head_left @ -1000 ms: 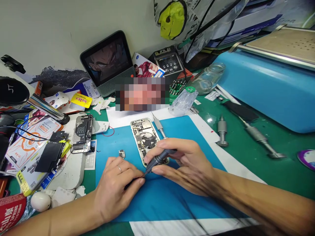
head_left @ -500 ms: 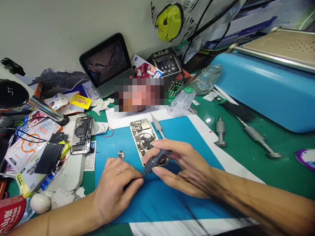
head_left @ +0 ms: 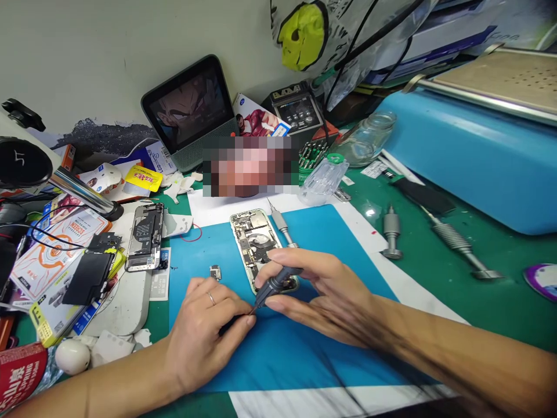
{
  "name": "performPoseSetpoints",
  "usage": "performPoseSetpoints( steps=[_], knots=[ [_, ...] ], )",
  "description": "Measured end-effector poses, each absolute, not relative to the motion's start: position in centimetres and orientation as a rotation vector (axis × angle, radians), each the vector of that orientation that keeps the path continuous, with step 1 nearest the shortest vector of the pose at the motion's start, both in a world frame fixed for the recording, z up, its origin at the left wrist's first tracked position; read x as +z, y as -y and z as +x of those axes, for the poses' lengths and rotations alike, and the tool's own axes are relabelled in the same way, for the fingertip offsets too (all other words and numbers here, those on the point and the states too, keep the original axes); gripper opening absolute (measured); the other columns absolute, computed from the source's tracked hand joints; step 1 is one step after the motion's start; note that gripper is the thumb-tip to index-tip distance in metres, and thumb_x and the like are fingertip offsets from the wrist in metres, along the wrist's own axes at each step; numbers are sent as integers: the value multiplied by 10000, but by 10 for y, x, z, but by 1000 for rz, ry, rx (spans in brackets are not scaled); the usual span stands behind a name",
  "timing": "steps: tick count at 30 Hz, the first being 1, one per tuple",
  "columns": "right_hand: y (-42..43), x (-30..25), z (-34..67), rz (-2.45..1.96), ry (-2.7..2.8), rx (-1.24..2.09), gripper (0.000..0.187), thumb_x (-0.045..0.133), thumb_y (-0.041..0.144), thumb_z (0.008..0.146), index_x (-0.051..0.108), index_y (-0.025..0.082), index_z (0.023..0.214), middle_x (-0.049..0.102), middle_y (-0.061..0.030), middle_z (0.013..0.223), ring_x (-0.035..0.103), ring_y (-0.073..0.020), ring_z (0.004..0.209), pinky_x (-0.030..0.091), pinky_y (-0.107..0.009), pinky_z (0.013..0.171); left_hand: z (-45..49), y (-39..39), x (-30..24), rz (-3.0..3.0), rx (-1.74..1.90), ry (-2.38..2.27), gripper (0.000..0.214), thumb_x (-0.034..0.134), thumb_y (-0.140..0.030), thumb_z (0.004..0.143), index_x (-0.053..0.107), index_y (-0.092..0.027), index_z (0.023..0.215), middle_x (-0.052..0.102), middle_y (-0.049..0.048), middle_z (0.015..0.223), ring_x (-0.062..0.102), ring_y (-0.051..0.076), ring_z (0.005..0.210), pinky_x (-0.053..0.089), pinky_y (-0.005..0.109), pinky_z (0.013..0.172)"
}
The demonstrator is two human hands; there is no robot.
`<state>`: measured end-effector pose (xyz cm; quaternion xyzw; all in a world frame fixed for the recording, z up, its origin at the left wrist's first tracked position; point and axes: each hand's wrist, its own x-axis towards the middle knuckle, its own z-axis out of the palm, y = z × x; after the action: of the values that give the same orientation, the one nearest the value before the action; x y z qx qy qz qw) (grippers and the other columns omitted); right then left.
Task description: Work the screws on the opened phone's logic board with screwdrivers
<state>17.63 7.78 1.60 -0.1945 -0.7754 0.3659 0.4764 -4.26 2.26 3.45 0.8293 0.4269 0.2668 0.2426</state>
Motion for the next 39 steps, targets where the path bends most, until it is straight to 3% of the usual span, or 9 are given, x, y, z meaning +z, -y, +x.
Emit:
performPoseSetpoints(
  steps=[9, 18, 24, 29, 39],
  knots=[
    [-75, 19, 176, -497, 1907, 869, 540, 602, 185, 951, 377, 284, 1433, 695, -27, 991, 720, -149, 873, 617, -274, 833, -42, -23, 35, 2268, 732, -1181, 86, 584, -201, 991, 655, -213, 944, 683, -14, 844, 587, 153, 791, 360, 339, 751],
    [-78, 17, 176, -541, 2004, 628, 410, 623, 298, 951, 444, 234, 1314, 732, -60, 975, 749, -195, 904, 637, -296, 823, -42, -22, 35, 2270, 729, -1163, 90, 575, -199, 995, 652, -217, 953, 677, -13, 837, 586, 154, 796, 350, 342, 746],
    [-75, 19, 176, -514, 2000, 568, 517, 612, 244, 948, 390, 197, 1412, 714, -121, 1125, 727, -212, 1048, 617, -303, 934, -42, -22, 36, 2260, 728, -1164, 88, 574, -193, 996, 642, -213, 944, 674, -14, 842, 582, 150, 797, 345, 338, 748],
    [-75, 19, 174, -476, 2002, 570, 558, 614, 192, 935, 367, 207, 1435, 719, -99, 1091, 734, -204, 1018, 626, -302, 913, -42, -22, 35, 2254, 735, -1167, 78, 584, -190, 990, 640, -214, 940, 663, -20, 837, 574, 144, 793, 346, 335, 759],
    [-77, 20, 173, -436, 2034, 545, 403, 571, 255, 977, 431, 198, 1351, 725, -65, 1000, 724, -161, 832, 639, -301, 776, -42, -24, 35, 2262, 727, -1140, 76, 582, -190, 986, 638, -206, 936, 655, -11, 848, 563, 150, 800, 342, 332, 762]
  ],
)
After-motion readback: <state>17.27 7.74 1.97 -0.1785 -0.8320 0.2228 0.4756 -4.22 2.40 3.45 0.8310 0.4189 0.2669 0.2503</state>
